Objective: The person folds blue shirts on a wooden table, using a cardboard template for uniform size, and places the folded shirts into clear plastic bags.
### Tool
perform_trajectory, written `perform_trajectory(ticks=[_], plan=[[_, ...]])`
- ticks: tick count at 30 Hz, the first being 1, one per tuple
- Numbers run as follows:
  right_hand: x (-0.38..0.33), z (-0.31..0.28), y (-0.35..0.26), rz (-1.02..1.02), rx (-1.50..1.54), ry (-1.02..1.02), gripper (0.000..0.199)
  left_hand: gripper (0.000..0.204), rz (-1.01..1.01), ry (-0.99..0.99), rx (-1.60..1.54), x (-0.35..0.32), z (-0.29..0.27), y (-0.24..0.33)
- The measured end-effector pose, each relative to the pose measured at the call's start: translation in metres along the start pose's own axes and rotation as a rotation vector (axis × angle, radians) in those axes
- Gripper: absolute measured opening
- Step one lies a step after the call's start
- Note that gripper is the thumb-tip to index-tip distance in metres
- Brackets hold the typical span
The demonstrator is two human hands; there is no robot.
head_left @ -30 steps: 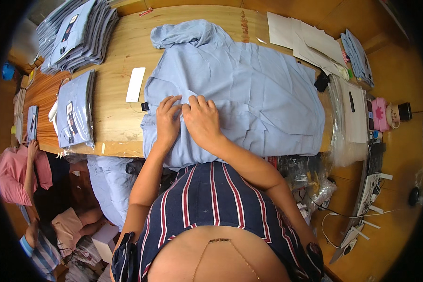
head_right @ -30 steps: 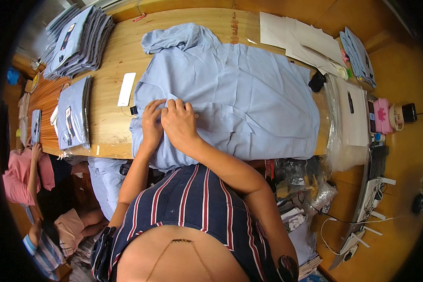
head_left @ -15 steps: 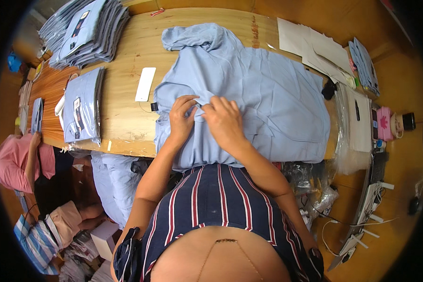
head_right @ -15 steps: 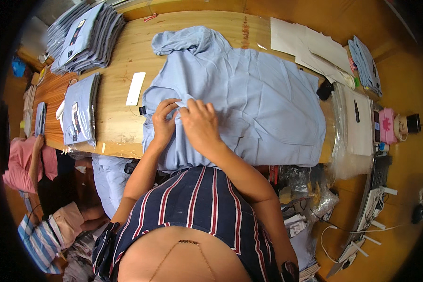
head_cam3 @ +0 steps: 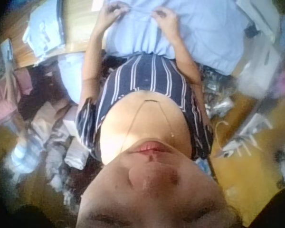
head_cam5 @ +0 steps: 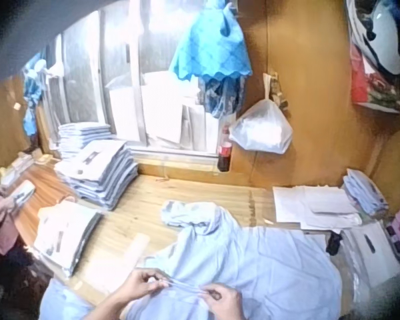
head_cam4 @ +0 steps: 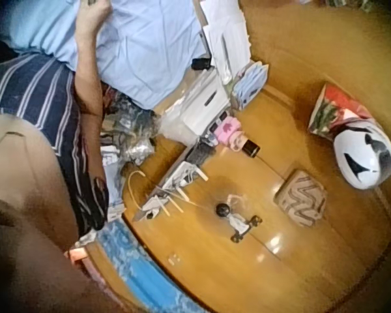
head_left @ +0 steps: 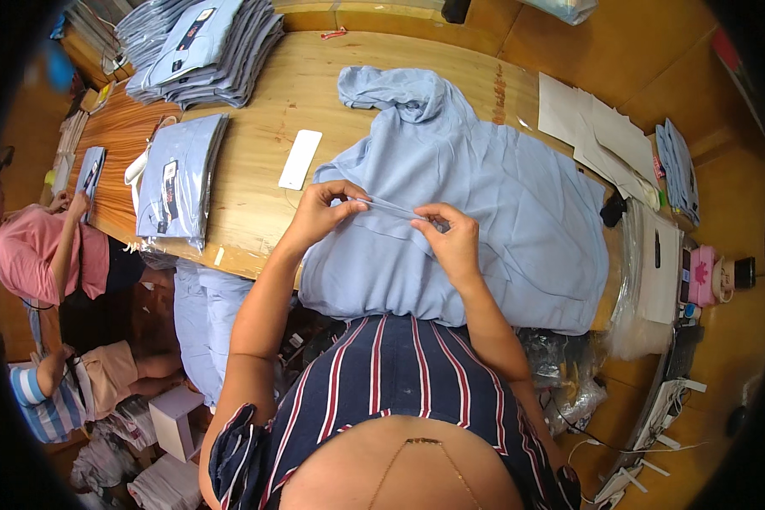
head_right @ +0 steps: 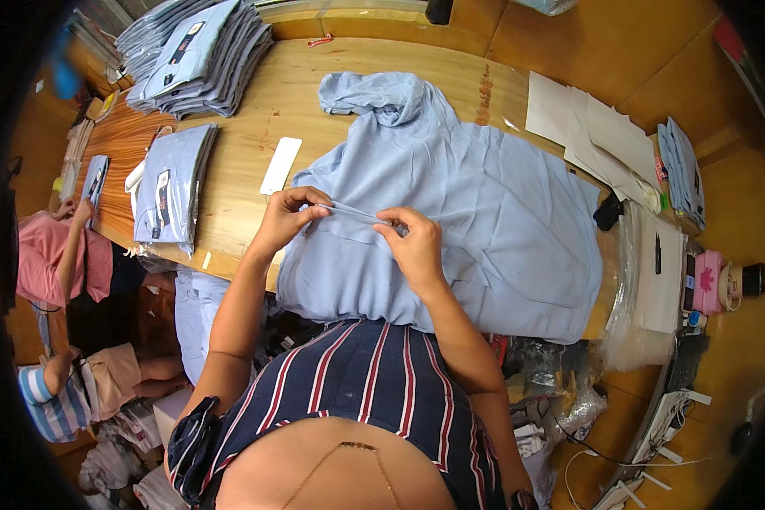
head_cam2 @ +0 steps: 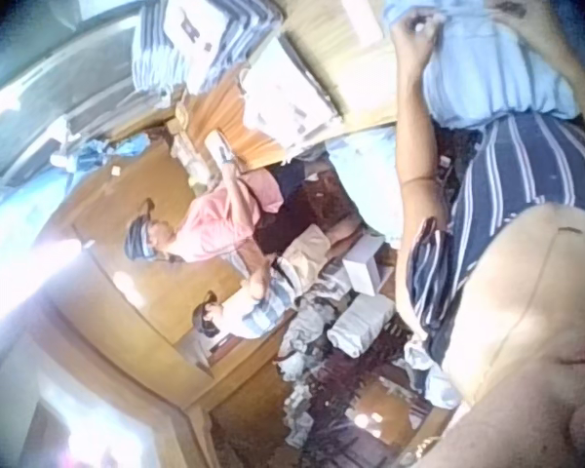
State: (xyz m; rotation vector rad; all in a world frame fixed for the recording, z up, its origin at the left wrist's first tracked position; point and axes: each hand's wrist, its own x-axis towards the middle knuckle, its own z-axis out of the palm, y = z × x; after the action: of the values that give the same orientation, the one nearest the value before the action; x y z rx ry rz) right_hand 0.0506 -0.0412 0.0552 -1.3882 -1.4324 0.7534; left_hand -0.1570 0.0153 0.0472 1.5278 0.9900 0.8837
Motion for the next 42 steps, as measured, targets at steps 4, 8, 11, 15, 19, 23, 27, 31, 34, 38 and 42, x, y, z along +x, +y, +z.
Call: perform_trajectory(ticks=[4, 8, 11, 15, 19, 23, 27, 31, 34, 38, 42], plan=[[0.002, 0.0, 0.006, 0.062, 0.069, -0.01, 0.015, 0.013, -0.021, 0.1, 0.017, 0.0, 0.004, 0.003], [0.002, -0.001, 0.003, 0.051, 0.065, 0.001, 0.014, 0.013, -0.008, 0.131, 0.019, 0.002, 0.005, 0.007], [0.002, 0.002, 0.006, 0.021, 0.062, 0.025, 0.014, 0.012, 0.004, 0.138, 0.035, 0.003, 0.005, 0.002], [0.0, 0.001, 0.005, 0.057, 0.024, 0.016, 0.016, 0.012, 0.031, 0.139, 0.044, 0.006, 0.008, 0.002], [0.003, -0.024, 0.026, -0.067, -0.123, -0.124, 0.028, 0.014, -0.008, -0.025, 0.573, 0.015, -0.003, 0.001], [0.004, -0.122, 0.095, -0.004, -0.885, 0.294, 0.041, 0.032, -0.052, 0.331, 0.861, 0.041, 0.0, -0.031], [-0.032, -0.16, 0.144, 0.402, -1.231, 0.385, 0.048, 0.051, 0.117, 0.476, 1.12, 0.076, 0.026, -0.079], [-0.051, -0.135, 0.128, 0.197, -1.164, 0.094, 0.046, 0.037, 0.081, 0.522, 1.196, 0.089, -0.018, -0.1], [-0.047, -0.159, 0.13, 0.215, -0.961, 0.182, 0.045, 0.034, -0.153, 0.483, 1.227, 0.09, -0.053, -0.088], [-0.012, -0.217, 0.154, 0.644, -1.15, 0.637, 0.051, 0.044, -0.265, 0.399, 1.133, 0.112, -0.057, -0.085], [0.013, -0.209, 0.174, 0.481, -1.142, 0.525, 0.053, 0.059, -0.209, 0.137, 0.985, 0.127, -0.019, -0.065]])
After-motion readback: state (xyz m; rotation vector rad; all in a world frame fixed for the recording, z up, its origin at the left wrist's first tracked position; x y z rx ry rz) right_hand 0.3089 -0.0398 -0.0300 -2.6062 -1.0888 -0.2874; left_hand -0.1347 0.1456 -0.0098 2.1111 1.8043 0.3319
